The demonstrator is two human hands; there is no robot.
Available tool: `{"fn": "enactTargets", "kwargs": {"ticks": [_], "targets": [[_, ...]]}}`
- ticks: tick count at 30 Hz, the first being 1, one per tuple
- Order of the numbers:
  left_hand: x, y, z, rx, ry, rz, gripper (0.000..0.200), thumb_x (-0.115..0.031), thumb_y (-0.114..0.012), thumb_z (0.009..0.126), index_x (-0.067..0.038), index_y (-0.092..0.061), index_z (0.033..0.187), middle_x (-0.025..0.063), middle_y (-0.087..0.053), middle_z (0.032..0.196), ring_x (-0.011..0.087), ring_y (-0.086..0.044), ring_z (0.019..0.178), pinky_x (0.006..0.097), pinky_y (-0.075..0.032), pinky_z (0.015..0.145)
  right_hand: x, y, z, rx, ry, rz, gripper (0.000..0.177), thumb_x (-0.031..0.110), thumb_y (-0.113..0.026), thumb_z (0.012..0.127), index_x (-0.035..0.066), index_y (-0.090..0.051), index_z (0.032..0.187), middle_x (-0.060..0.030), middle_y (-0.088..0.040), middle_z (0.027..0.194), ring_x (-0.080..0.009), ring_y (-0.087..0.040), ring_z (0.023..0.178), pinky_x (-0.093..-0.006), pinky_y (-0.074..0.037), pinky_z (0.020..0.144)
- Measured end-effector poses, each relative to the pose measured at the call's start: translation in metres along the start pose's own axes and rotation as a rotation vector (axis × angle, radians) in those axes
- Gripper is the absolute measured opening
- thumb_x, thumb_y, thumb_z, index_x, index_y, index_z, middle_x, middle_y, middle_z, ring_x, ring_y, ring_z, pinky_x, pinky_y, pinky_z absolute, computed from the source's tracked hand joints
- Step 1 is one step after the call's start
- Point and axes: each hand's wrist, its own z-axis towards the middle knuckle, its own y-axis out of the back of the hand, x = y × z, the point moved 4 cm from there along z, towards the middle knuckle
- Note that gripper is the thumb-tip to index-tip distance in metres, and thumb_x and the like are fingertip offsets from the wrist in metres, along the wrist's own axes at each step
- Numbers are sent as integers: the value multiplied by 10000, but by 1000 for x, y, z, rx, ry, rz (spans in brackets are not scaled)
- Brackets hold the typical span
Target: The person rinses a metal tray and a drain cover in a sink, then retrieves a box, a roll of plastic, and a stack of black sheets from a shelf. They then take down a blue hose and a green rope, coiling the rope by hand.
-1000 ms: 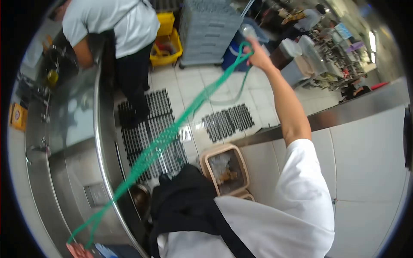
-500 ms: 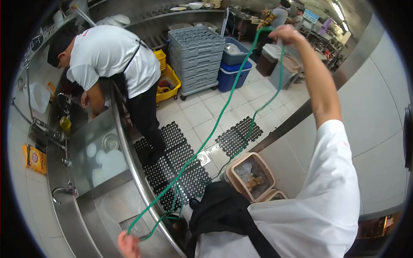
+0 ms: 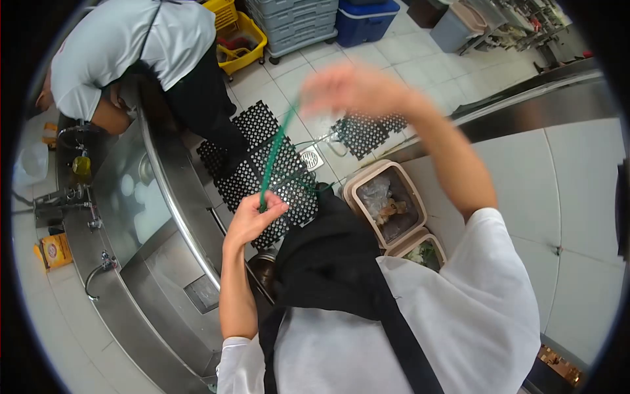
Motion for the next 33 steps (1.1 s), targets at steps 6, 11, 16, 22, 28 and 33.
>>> {"fn": "enactTargets", "kwargs": {"ticks": [6,11,16,22,28,33], "targets": [[137,-29,44,-57,315,9,211,-221,-644,1009,-30,-683,931,-4,-631,731,65,-559,669,256,-446,643,-43,220,-25,-787,111,309,240,226,-605,1026,17,-624,1142,10,-608,785,-66,-543,627,-235,-468,600],[134,-27,66,-338,306,-30,310,-300,-593,1041,-39,-666,891,0,-611,704,77,-522,621,247,-448,640,-123,256,-34,-991,29,360,272,253,-581,1038,4,-621,1143,-35,-650,834,-119,-596,659,-263,-496,642],[43,-29,82,-406,325,-52,368,-347,-570,1051,-58,-586,825,-49,-499,639,67,-467,557,253,-411,531,-159,135,-32,-912,-348,-760,646,274,-793,819,62,-535,1372,-231,-555,1336,-398,-479,1282,-484,-402,1080],[-76,-12,91,-76,143,55,173,-158,-721,956,-11,-670,880,-58,-579,735,32,-490,649,227,-402,594,-123,-71,3,267,-21,300,630,260,-752,873,74,-515,1426,-212,-606,1315,-343,-581,1244,-414,-465,1028],[-9,25,63,6,266,-50,173,-150,-679,985,-28,-635,870,-7,-590,740,100,-588,647,273,-504,688,-95,21,39,-68,-58,622,246,208,-659,997,20,-682,1154,40,-657,833,-63,-565,745,-252,-480,652],[-13,48,70,33,12,-618,303,-257,-467,1088,-33,-563,908,35,-507,651,148,-525,518,346,-495,595,-90,40,76,-584,-63,378,261,250,-649,1002,16,-690,1110,-12,-659,837,-89,-570,750,-277,-482,680]]}}
